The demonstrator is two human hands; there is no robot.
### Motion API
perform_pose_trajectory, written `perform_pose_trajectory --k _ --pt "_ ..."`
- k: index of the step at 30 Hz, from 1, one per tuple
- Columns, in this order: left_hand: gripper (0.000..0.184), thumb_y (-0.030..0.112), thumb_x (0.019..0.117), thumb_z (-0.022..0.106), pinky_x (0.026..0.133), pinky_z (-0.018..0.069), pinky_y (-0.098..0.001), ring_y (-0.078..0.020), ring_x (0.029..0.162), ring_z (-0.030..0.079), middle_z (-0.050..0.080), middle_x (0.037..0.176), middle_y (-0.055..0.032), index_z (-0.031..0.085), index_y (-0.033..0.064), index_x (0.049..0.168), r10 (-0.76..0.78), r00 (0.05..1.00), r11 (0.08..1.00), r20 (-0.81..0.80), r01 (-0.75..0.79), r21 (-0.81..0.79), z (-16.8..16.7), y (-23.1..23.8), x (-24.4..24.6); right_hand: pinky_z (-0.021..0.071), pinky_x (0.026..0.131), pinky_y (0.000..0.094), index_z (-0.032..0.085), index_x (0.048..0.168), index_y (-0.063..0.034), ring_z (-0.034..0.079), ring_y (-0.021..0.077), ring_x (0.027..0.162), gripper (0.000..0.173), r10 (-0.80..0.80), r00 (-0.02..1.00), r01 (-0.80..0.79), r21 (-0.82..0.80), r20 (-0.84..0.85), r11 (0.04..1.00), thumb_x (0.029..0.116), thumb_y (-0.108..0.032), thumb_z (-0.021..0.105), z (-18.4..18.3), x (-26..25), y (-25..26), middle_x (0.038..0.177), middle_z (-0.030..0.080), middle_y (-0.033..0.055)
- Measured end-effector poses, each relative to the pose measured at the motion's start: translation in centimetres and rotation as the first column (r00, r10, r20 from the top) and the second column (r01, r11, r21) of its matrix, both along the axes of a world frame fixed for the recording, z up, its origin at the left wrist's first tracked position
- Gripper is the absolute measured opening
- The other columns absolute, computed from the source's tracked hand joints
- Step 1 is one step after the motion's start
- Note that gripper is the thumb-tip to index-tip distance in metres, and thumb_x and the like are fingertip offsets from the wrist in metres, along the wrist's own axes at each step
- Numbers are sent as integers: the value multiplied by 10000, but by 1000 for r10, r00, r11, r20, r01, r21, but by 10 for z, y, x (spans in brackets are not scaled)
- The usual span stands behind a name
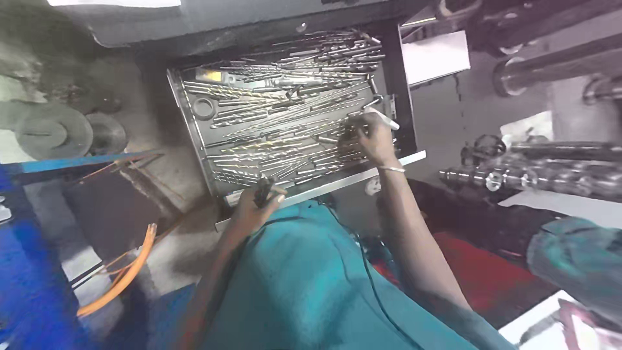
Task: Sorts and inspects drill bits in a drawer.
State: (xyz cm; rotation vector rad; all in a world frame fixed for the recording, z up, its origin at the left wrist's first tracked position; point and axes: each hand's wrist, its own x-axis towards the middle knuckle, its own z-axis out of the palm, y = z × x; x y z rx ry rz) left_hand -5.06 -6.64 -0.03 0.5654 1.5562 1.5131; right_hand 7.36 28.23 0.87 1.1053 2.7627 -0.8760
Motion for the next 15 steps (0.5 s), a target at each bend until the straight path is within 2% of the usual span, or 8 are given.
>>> perform_pose_trajectory --k 4,8,10,12,15 --pt "160 159 944 666 628 502 -154 48 679 573 685 860 108 707 90 1082 -7 1000 1000 -5 7 -24 3 0 -1 472 997 666 705 1212 -28 581 467 1206 289 66 996 -70 75 64 995 926 -63 690 -11 5 -8 1302 612 255" --pt "180 188 945 673 598 493 -159 41 643 559 658 794 113 710 78 1083 -10 1000 999 -6 10 -36 0 0 -1 477 1022 625 660 1322 -73 562 432 1260 376 109 994 -107 110 -11 988 946 -85 666 -13 1 -21 1404 568 206" --pt "176 177 945 677 622 509 -162 38 666 578 674 823 103 707 70 1082 0 1000 1000 -11 0 -12 0 0 0 460 1072 603 624 1383 -72 538 407 1323 448 131 991 -126 118 -29 985 938 -80 675 -15 -2 -23 1494 522 178" --pt "171 169 949 677 666 537 -173 28 717 613 704 884 85 705 69 1084 4 1000 1000 -15 -4 -2 1 0 1 443 1093 603 596 1420 -85 513 400 1355 473 138 990 -134 102 -33 986 951 -87 658 -15 -3 -23 1523 498 168" --pt "162 157 944 677 670 536 -171 27 727 616 706 900 84 699 74 1081 12 1000 1000 -28 -12 -1 0 0 0 450 1088 600 632 1367 -73 522 393 1346 438 99 993 -96 50 -58 994 933 -21 642 -11 3 -17 1516 507 160"
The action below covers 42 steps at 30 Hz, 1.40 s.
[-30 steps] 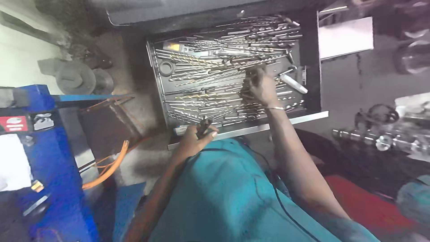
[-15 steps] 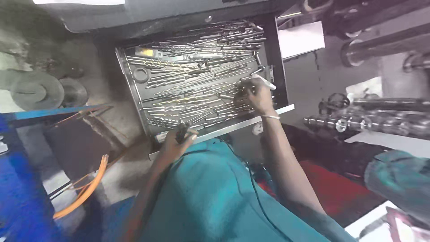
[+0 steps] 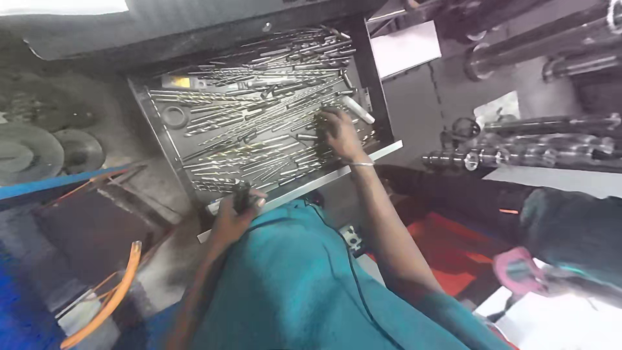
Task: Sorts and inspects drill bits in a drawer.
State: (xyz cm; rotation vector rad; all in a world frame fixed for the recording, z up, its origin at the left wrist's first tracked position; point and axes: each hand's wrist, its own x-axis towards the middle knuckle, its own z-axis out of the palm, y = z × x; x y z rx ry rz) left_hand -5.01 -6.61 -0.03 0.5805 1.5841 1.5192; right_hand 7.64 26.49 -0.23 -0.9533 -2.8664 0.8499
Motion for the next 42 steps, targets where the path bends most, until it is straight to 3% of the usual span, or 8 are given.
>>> perform_pose_trajectory --k 9,17,21,25,29,34,37,42 --pt "173 197 959 684 652 528 -157 37 720 612 710 916 101 690 97 1100 -5 1000 999 -3 5 46 -3 0 0 525 929 617 660 1294 -83 623 407 1150 314 -220 975 217 63 41 974 989 -63 587 21 41 23 1317 607 206" --pt "181 219 953 691 670 538 -161 35 748 632 727 957 101 696 114 1100 -12 1000 1000 -4 12 16 -3 2 -1 533 895 636 700 1205 -71 633 434 1099 251 -214 970 212 32 112 977 960 -77 647 13 48 19 1273 603 247" --pt "178 239 961 689 646 527 -152 43 717 616 718 923 117 701 128 1100 -13 1000 999 0 13 47 -5 1 -1 553 805 640 655 1292 -111 664 423 1003 304 -230 965 234 -15 124 972 990 -107 626 11 47 12 1311 583 240" --pt "180 266 961 694 659 530 -152 45 725 622 724 930 118 700 138 1088 -12 1000 999 -18 13 45 -6 2 -1 554 703 682 581 1415 -171 677 460 933 488 -217 962 220 1 163 976 943 -71 653 7 44 12 1401 531 251" --pt "192 276 961 697 656 533 -158 30 724 626 721 909 112 700 132 1088 -14 1000 999 -8 14 51 -6 1 -1 554 734 690 548 1449 -173 679 461 969 527 -207 966 213 -20 155 977 945 -57 647 7 45 13 1417 537 241" --pt "191 273 964 690 636 516 -150 42 702 603 710 901 120 697 136 1097 -6 1000 999 -2 6 50 -5 0 -1 541 870 645 620 1333 -71 661 416 1061 351 -168 978 175 -51 124 983 982 -80 610 7 47 19 1249 633 234" --pt "190 260 958 696 690 546 -170 23 766 646 737 980 97 685 141 1105 14 1000 998 -7 -14 55 -4 0 0 538 950 608 660 1272 -35 671 372 1100 291 -166 983 170 -58 78 984 991 -72 598 9 51 23 1250 661 210" --pt "182 215 959 702 710 558 -171 21 794 657 730 970 116 678 148 1126 39 997 997 70 -43 58 -5 -2 0 524 833 695 681 1196 -52 687 436 986 263 -224 954 228 -1 197 974 943 -18 617 33 67 30 1108 705 223"
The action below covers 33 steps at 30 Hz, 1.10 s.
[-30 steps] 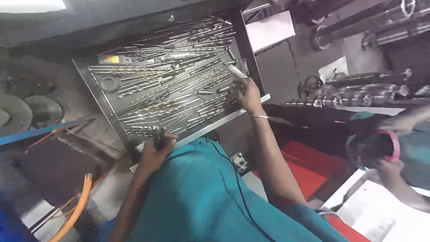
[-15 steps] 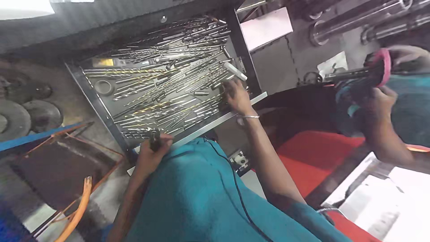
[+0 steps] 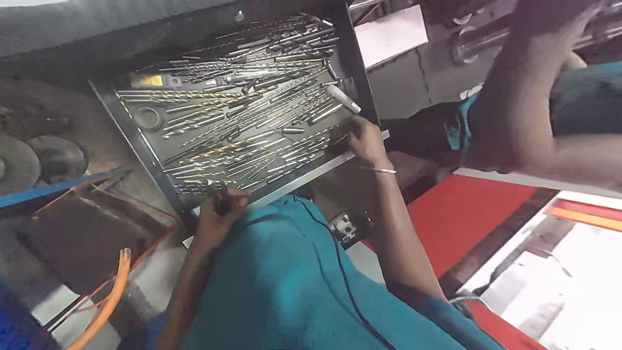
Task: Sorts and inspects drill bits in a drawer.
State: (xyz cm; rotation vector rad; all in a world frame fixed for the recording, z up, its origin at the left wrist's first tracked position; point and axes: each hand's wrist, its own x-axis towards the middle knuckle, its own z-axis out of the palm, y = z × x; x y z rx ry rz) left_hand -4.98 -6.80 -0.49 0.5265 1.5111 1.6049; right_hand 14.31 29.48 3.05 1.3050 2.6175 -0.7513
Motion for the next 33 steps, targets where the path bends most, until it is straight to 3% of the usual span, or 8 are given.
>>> perform_pose_trajectory --k 5,10,13,15,19,22,28,33 --pt "177 194 959 701 748 569 -181 3 829 676 742 1017 114 685 189 1135 -11 999 999 35 10 33 -1 1 0 489 735 759 689 1202 -94 670 512 899 278 -40 975 59 -80 217 995 927 -79 660 8 21 6 1035 699 275" --pt "162 244 968 698 692 547 -161 29 764 646 730 965 137 701 201 1125 -28 999 999 33 27 38 -3 0 -1 447 886 789 618 1391 -98 576 569 1171 582 89 967 -73 -76 239 994 829 -19 751 -8 7 9 1356 577 313" --pt "159 254 975 692 663 533 -153 40 733 625 721 945 141 694 204 1126 -27 1000 998 13 27 49 -3 0 -2 440 954 774 526 1491 -124 544 553 1253 652 58 978 -40 -95 202 995 872 -23 705 -8 6 9 1447 515 313" --pt "161 257 979 687 671 539 -159 34 743 631 722 954 136 677 202 1131 -26 999 998 -19 27 51 -2 0 -2 437 1051 702 514 1512 -163 545 454 1328 566 44 976 -19 -116 213 993 963 -67 612 -2 4 12 1482 532 236" --pt "157 271 978 688 664 530 -149 43 739 624 716 948 143 679 210 1123 -1 999 998 -33 3 66 -2 -1 -1 467 991 697 652 1308 -10 626 472 1182 355 64 989 -47 -127 133 991 955 -21 617 11 4 5 1293 638 282" --pt "158 260 977 693 639 520 -143 41 709 613 725 953 126 705 219 1130 22 1000 991 21 -25 131 -6 -3 -1 541 833 674 699 1183 -40 691 424 963 270 170 985 -165 -147 22 975 917 0 669 6 11 -12 1123 695 226" --pt "147 323 965 705 527 464 -167 15 585 539 695 856 84 681 215 1061 141 981 982 131 -156 111 -7 -8 0 530 907 652 749 1140 -112 697 368 1031 208 355 922 -283 -352 158 892 960 -87 646 -6 -24 -42 1111 730 152" --pt "91 281 954 718 485 437 -146 31 544 520 698 817 78 708 225 1025 198 954 959 224 -235 155 -6 -7 2 520 932 657 743 1185 -109 676 389 1087 271 408 905 -355 -313 121 881 929 -73 661 -8 -29 -49 1168 709 168"
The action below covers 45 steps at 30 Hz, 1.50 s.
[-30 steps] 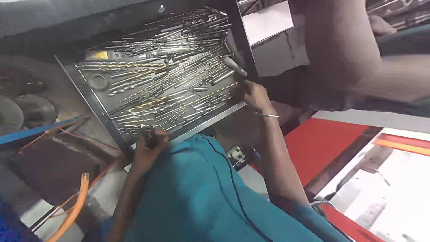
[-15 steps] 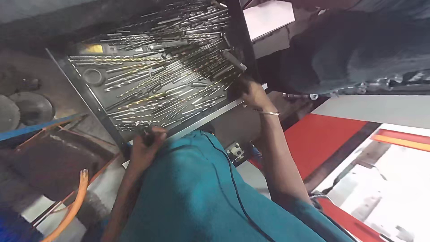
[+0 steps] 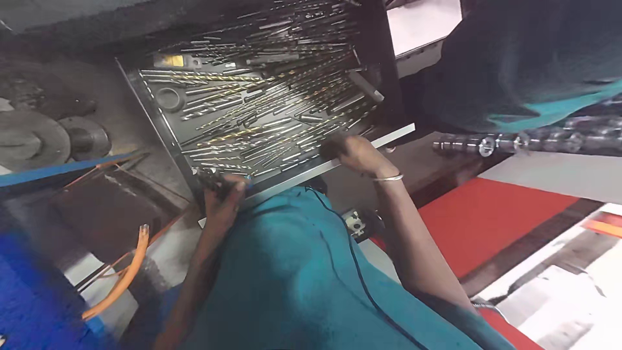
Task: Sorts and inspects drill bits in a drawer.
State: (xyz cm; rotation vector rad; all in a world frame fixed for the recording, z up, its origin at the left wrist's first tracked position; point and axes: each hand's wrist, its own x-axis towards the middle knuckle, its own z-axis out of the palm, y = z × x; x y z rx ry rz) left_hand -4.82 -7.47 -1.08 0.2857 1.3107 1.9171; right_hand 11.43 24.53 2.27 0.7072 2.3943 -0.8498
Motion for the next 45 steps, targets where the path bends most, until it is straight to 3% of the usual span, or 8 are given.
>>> perform_pose_trajectory --k 7,14,21,31,34,38,41,45 --pt "79 284 970 695 498 426 -143 32 540 493 658 770 87 712 225 1020 4 1000 1000 8 -4 -7 3 -2 1 544 902 617 738 1147 -73 694 357 1015 213 -30 994 31 5 -107 1000 952 -74 651 8 -4 -12 1102 712 170" --pt "90 303 965 696 497 415 -165 10 521 471 577 667 98 707 221 1000 22 999 1000 29 -23 13 0 -3 1 556 924 547 750 1138 -106 692 299 1033 229 142 968 -154 -46 -207 987 935 -79 651 -3 -26 -46 1099 719 119" --pt "89 297 947 721 497 409 -169 7 514 457 554 650 98 682 217 942 43 996 998 80 -46 35 -3 -4 1 588 724 565 742 1074 -119 711 330 901 155 206 955 -170 172 -213 970 981 -212 660 -29 -57 -68 1028 711 111" --pt "72 278 943 719 492 401 -164 8 510 454 564 654 89 710 213 973 64 994 998 91 -64 -10 -3 -4 2 574 631 547 719 1031 -67 700 366 835 124 532 819 -457 314 -217 832 923 -128 711 -29 -67 -54 1000 696 147" --pt "50 265 935 726 486 408 -170 5 498 454 554 628 90 714 217 943 76 991 997 107 -73 -35 -3 -1 1 568 619 561 729 974 -48 699 383 811 113 588 784 -504 348 -198 790 869 -7 717 -27 -71 -54 968 704 158" --pt "46 234 956 695 486 398 -184 -8 495 441 526 611 86 691 191 938 76 992 994 103 -67 -90 1 2 -1 566 622 551 718 937 -43 698 377 814 64 651 735 -560 371 -192 741 873 -47 713 -29 -75 -53 947 697 163" --pt "59 194 953 695 466 405 -194 -26 483 442 558 631 62 710 146 984 124 991 964 39 -111 -243 9 7 -5 587 697 553 724 1028 -55 716 357 920 212 606 769 -544 288 -204 788 875 -199 750 -14 -78 -47 1044 717 147" --pt "171 147 981 666 511 463 -195 -33 545 531 671 740 22 720 72 1124 104 990 935 -96 -130 -330 15 3 -13 591 745 517 738 1035 -77 724 288 870 243 450 826 -423 153 -339 893 890 -272 730 33 -76 -50 942 734 96"
